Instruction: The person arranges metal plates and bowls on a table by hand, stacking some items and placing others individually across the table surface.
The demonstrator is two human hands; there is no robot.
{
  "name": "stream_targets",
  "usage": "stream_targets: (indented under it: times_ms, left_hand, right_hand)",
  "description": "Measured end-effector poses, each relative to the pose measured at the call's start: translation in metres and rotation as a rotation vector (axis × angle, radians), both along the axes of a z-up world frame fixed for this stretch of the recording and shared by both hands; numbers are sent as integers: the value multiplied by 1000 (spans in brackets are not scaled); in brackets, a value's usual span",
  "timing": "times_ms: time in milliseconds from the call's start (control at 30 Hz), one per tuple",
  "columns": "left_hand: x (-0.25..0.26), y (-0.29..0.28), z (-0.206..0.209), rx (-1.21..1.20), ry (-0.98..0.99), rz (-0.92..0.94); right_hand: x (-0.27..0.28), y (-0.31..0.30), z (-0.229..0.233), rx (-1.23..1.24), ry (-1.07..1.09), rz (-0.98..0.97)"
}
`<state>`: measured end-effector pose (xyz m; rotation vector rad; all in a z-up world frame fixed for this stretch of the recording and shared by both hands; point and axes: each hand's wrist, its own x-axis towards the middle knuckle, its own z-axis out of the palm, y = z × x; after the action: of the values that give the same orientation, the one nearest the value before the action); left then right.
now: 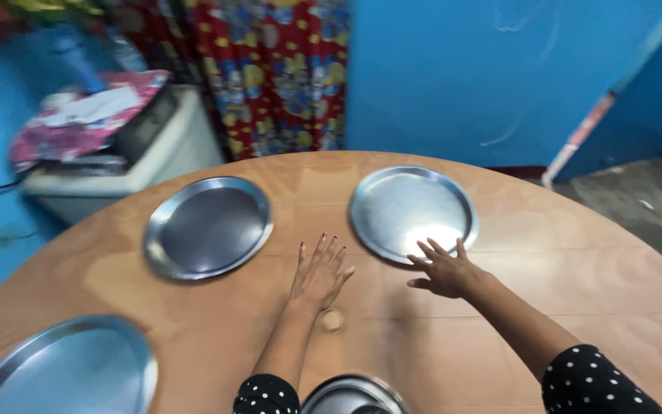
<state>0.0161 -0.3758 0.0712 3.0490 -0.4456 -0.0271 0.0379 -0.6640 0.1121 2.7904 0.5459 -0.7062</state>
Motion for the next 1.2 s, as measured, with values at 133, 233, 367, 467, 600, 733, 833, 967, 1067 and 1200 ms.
stream_targets:
  times_ms: [133,233,367,467,600,733,833,967,1067,1200]
  left_hand:
    - [-68,95,17,-64,-8,101]
    - [-137,173,13,-48,34,236]
    - [-221,267,13,23,70,390]
    - [-269,330,14,53,133,500]
    - [-307,394,27,29,117,633]
    - [-326,438,24,3,257,753]
    - [-325,475,-6,-15,118,847]
    - [-325,502,-32,-174,3,980]
    - [-326,511,-38,-315,-43,1083]
    - [-325,521,-36,-379,0,1247]
  right_hand:
    - [-30,87,25,105,-102,58]
    - [-69,169,23,297,-66,56]
    - [-128,282,15,420,-16,110]
    - [-174,351,-8,555,29,98]
    - [-200,417,-42,589,30,107]
    - [-193,459,-95,717,96,-19]
    - [-181,477,-134,840,49,-79]
    - [-182,489,-158,782,97,-312]
    - [-195,497,-147,854,172,-521]
    - [-206,499,-122,1000,383,-863]
